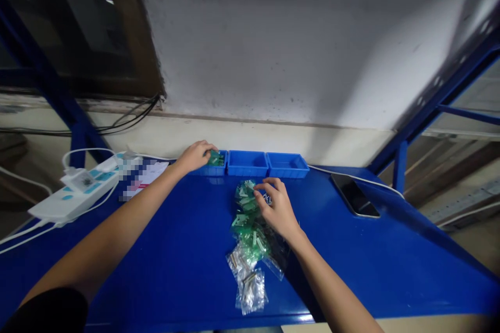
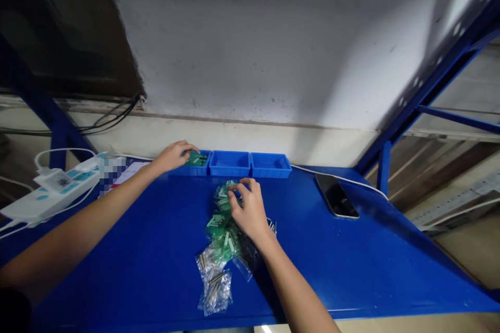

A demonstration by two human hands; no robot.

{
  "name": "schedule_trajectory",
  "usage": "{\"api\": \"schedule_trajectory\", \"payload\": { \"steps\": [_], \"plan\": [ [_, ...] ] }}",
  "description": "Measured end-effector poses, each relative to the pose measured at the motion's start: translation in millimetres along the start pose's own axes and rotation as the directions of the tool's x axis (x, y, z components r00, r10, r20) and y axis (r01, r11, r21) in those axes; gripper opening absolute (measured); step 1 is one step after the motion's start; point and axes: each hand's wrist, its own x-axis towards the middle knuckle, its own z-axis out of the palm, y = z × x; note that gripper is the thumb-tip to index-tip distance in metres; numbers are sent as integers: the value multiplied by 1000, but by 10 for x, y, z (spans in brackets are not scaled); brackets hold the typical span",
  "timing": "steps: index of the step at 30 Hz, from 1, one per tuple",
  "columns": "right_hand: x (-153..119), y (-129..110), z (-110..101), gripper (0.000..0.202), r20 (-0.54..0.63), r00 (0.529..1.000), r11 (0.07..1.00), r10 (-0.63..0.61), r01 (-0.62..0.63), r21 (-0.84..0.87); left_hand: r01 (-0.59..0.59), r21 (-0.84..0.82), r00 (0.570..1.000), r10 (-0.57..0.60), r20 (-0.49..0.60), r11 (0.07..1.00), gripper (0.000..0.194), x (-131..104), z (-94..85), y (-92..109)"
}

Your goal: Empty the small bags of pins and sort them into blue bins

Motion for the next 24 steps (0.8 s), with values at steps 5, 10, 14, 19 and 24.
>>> {"api": "schedule_trajectory", "payload": {
  "steps": [5, 10, 14, 19, 24],
  "plan": [
    [41, 144, -22, 19, -2, 999, 999, 40, -40, -29, 97, -97, 983, -80, 164, 991, 35, -10, 227, -96],
    [54, 206, -25, 20, 78, 996, 998, 46, -42, -56, 212, -97, 968, -195, 161, 972, 27, 48, 330, -141],
    [61, 250, 0, 20, 137, 989, 994, 63, -50, -96, 256, -82, 958, -241, 158, 963, 16, 118, 327, -110],
    [78, 309, 22, 18, 146, 988, 992, 53, -36, -122, 185, -30, 970, -188, -153, 982, 24, -104, 330, 254],
    [81, 303, 15, 18, 145, 988, 989, 53, -32, -145, 19, -21, 927, -26, -374, 1000, 28, -418, 508, 767]
  ]
}}
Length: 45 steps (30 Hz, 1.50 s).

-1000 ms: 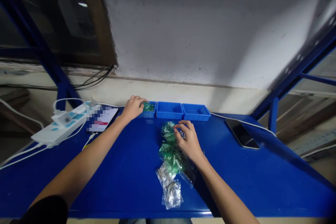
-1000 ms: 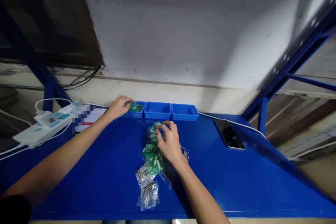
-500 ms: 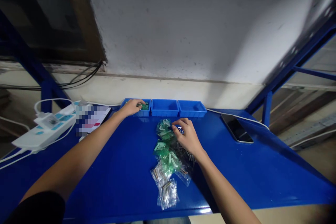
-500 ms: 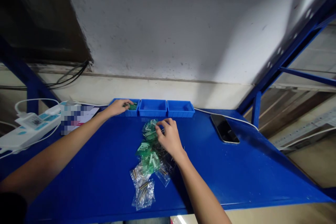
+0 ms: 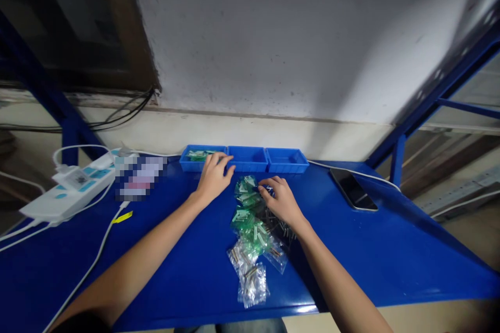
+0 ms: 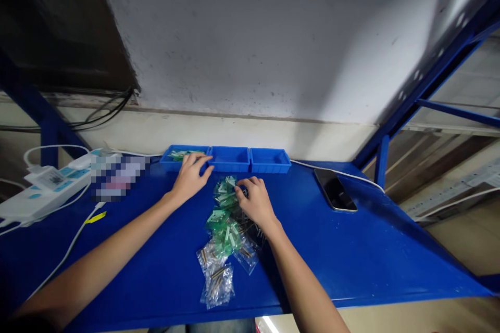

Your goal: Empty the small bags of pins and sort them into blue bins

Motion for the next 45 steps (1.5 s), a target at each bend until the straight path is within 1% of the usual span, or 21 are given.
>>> {"api": "schedule_trajectory", "payload": {
  "steps": [1, 3, 7, 11, 12, 14, 16, 20, 21, 24, 26, 28, 30, 31, 33, 35, 38, 40, 41, 42, 45],
  "plan": [
    [-3, -6, 1, 18, 5, 1000, 1000, -1, 1, -1, 1, -1, 1000, -1, -1, 1000, 26, -35, 34, 38],
    [-11, -21, 5, 18, 15, 1000, 1000, -7, 7, -1, 35, -11, 999, -35, -4, 999, 22, -55, 102, 34],
    [-19, -48, -1, 19, 25, 1000, 1000, -14, 15, -2, 86, -71, 995, -82, 53, 994, 20, 3, 149, -140],
    [-22, -61, -12, 18, 30, 999, 1000, -15, 15, -1, 134, 15, 989, -133, -58, 991, 26, 72, 71, -292],
    [-23, -59, -10, 18, 34, 999, 1000, -15, 15, -1, 145, 39, 988, -142, -53, 989, 28, 91, 48, -319],
    [-26, -52, -3, 18, 40, 999, 1000, -17, 17, 1, 164, 62, 985, -167, 49, 984, 25, 141, 12, -362],
    [-27, -42, 6, 19, 45, 999, 1000, -14, 14, -2, 199, 80, 966, -209, 154, 977, 23, 213, -11, -389],
    [-17, -22, 12, 19, 41, 999, 1000, -7, 7, -7, 256, 171, 941, -286, 183, 952, 32, 408, -26, -457],
    [-14, -20, 11, 19, 41, 999, 1000, -6, 6, -7, 258, 188, 933, -295, 208, 948, 31, 459, -24, -491],
    [-8, -19, 6, 18, 47, 999, 1000, -9, 9, -6, 240, 203, 896, -297, 329, 949, 16, 570, -15, -610],
    [-9, -21, 7, 18, 55, 998, 1000, -11, 11, -4, 239, 207, 887, -300, 351, 949, 14, 569, -21, -643],
    [-12, -21, 9, 18, 64, 998, 1000, -12, 12, -3, 242, 190, 920, -287, 267, 951, 26, 483, -41, -575],
    [-12, -22, 9, 19, 69, 998, 1000, -9, 9, -3, 218, 117, 966, -231, 112, 969, 35, 321, -54, -396],
    [-12, -23, 8, 19, 72, 997, 1000, -9, 10, -2, 181, 53, 980, -184, 78, 982, 34, 223, -50, -277],
    [-10, -28, 1, 19, 75, 997, 1000, -12, 13, -2, 111, -71, 984, -100, 150, 991, 29, 36, -6, -20],
    [-8, -36, -8, 19, 79, 997, 1000, -15, 15, 3, 82, -128, 963, -46, 265, 988, 34, -95, 80, 200],
    [-7, -43, -18, 19, 78, 997, 1000, -16, 15, 18, 115, -126, 879, -42, 474, 985, 46, -137, 229, 386],
    [-5, -40, -22, 18, 66, 998, 1000, -17, 16, 23, 134, -95, 838, -62, 541, 986, 38, -106, 282, 420],
    [-5, -37, -23, 18, 59, 998, 1000, -16, 15, 22, 140, -77, 836, -76, 543, 987, 32, -93, 285, 421],
    [-5, -37, -23, 18, 53, 998, 1000, -17, 16, 22, 143, -59, 847, -91, 524, 988, 26, -88, 272, 416],
    [-11, -59, -26, 18, 23, 999, 998, -24, 23, 50, 116, -53, 921, -87, 379, 992, 16, -145, 147, 392]
  ]
}}
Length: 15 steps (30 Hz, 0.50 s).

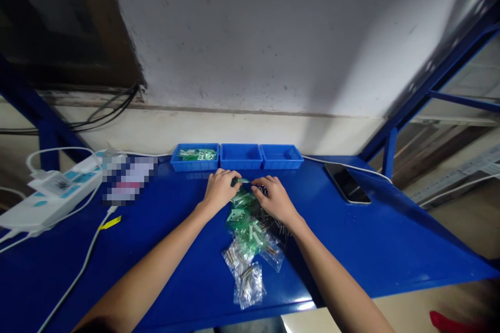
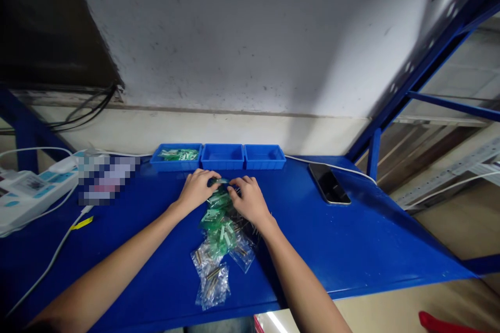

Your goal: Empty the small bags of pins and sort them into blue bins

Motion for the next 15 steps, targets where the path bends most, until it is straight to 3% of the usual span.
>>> {"api": "schedule_trajectory", "payload": {
  "steps": [4, 7, 11, 15],
  "plan": [
    [-16, -107, -1, 28, -40, 994, 968, 106, -94, 232, -114, -61, 963, 96, -252, 992, 16, -257, -158, 8],
    [-26, -199, 18, 38, 73, 970, 817, 232, -235, 526, -182, -141, 923, 120, -365, 973, 20, -421, -207, 64],
    [-36, -257, 84, 37, 164, 942, 581, 294, -312, 751, -288, -252, 915, 188, -357, 924, 32, -519, -153, 159],
    [-42, -240, 143, 41, 39, 915, 444, 402, -232, 866, -219, -376, 949, 107, -297, 901, 34, -524, -146, 225]
  ]
}}
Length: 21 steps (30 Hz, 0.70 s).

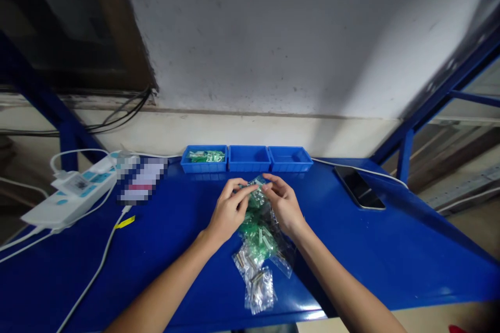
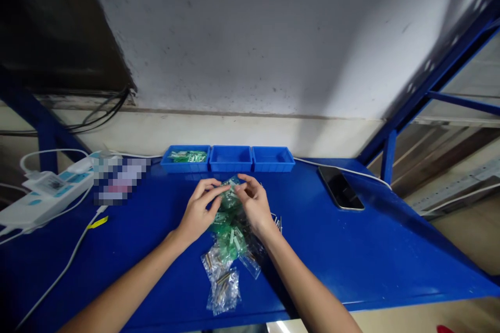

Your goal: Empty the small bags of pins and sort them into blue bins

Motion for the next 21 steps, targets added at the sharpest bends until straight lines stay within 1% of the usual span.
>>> {"api": "schedule_trajectory", "payload": {
  "steps": [2, 3, 4, 5, 6, 7, 8, 9, 10, 11, 12, 13, 14, 16, 18, 20, 21],
  "plan": [
    [2, 21, -4, 39, -58, 998, 999, -36, 36, -1, 126, -66, 992, -128, -19, 990, 32, 21, -34, 26],
    [-1, 26, -6, 35, -64, 996, 998, -58, 56, -29, 209, -115, 977, -211, -8, 971, 29, 31, -58, 36],
    [-7, 27, -7, 30, -62, 994, 994, -88, 84, -74, 303, -177, 953, -303, 29, 936, 26, 41, -82, 45],
    [-18, 23, -6, 24, -52, 990, 983, -129, 121, -135, 405, -250, 914, -397, 86, 879, 24, 49, -104, 52],
    [-32, 15, -3, 19, -35, 983, 963, -182, 171, -207, 509, -327, 860, -485, 157, 796, 26, 56, -122, 59],
    [-50, 4, 1, 14, -8, 969, 930, -247, 234, -283, 607, -400, 792, -562, 239, 686, 32, 61, -134, 66],
    [-70, -10, 7, 11, 29, 949, 884, -314, 304, -356, 690, -462, 716, -618, 325, 556, 40, 66, -142, 74],
    [-93, -23, 14, 10, 75, 923, 828, -378, 373, -419, 749, -508, 643, -649, 406, 424, 48, 71, -144, 81],
    [-116, -36, 22, 11, 129, 894, 769, -429, 437, -468, 782, -539, 588, -657, 472, 313, 54, 75, -143, 87],
    [-138, -46, 32, 14, 185, 866, 714, -465, 490, -501, 792, -561, 560, -650, 513, 239, 56, 79, -139, 90],
    [-158, -53, 42, 17, 231, 844, 669, -485, 527, -524, 787, -581, 560, -638, 529, 209, 54, 81, -133, 91],
    [-175, -58, 51, 19, 260, 832, 638, -491, 546, -543, 769, -600, 583, -627, 516, 221, 49, 81, -128, 87],
    [-188, -60, 60, 21, 272, 830, 621, -487, 548, -560, 741, -615, 622, -619, 479, 269, 42, 78, -122, 79],
    [-195, -66, 69, 24, 256, 850, 623, -460, 515, -588, 673, -601, 712, -599, 366, 432, 30, 66, -115, 57],
    [-176, -83, 64, 24, 213, 888, 672, -408, 450, -589, 568, -512, 812, -539, 223, 644, 22, 48, -113, 34],
    [-139, -117, 43, 17, 181, 931, 756, -318, 363, -544, 404, -362, 912, -403, 81, 840, 15, 25, -114, 24],
    [-119, -138, 30, 15, 170, 952, 806, -255, 307, -506, 314, -284, 947, -319, 30, 906, 14, 12, -113, 24]
  ]
}}
